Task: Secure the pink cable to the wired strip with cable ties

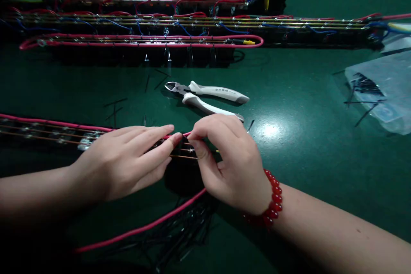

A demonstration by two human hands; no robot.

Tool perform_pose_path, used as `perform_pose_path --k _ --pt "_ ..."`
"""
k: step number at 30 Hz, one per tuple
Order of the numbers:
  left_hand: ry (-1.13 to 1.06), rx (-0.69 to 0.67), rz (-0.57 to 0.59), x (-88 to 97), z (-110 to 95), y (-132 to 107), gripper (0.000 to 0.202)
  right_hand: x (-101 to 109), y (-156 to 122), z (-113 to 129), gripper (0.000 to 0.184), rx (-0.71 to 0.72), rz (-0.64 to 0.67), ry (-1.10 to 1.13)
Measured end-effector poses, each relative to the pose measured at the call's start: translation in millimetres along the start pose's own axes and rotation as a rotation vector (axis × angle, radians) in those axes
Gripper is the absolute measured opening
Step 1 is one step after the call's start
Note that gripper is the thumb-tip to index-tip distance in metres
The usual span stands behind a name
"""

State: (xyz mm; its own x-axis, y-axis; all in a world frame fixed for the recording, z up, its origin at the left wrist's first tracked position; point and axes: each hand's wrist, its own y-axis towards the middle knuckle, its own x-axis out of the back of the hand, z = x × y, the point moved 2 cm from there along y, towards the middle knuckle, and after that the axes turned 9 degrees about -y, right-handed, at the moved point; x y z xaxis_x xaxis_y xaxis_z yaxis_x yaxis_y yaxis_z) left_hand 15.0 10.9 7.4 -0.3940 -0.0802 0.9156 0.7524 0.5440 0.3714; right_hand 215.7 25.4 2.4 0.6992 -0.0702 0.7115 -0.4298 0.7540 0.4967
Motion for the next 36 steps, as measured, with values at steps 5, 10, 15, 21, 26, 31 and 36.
perform_pose_path --k 5,10,15,21,26,31,36 --pt "0.008 0.007 0.027 0.4 -1 3 0.021 5 0 3 0.023 0.030 -0.026 -0.063" --pt "0.008 -0.002 0.010 -2.1 0 2 0.023 6 3 6 0.023 0.054 -0.024 -0.135" --pt "-0.008 -0.051 -0.035 -1.6 5 0 0.030 4 6 8 0.021 0.168 0.081 -0.331" --pt "-0.047 -0.095 -0.057 2.7 4 -1 0.017 1 5 7 0.022 0.208 0.110 -0.287" --pt "-0.052 -0.056 -0.101 1.0 5 0 0.012 3 4 8 0.028 0.149 0.069 -0.249" --pt "-0.071 -0.060 -0.086 -1.5 7 0 0.012 7 5 9 0.028 0.079 0.022 -0.175" --pt "-0.046 -0.057 -0.086 -1.8 7 -2 0.013 11 8 11 0.026 0.046 0.040 -0.168"
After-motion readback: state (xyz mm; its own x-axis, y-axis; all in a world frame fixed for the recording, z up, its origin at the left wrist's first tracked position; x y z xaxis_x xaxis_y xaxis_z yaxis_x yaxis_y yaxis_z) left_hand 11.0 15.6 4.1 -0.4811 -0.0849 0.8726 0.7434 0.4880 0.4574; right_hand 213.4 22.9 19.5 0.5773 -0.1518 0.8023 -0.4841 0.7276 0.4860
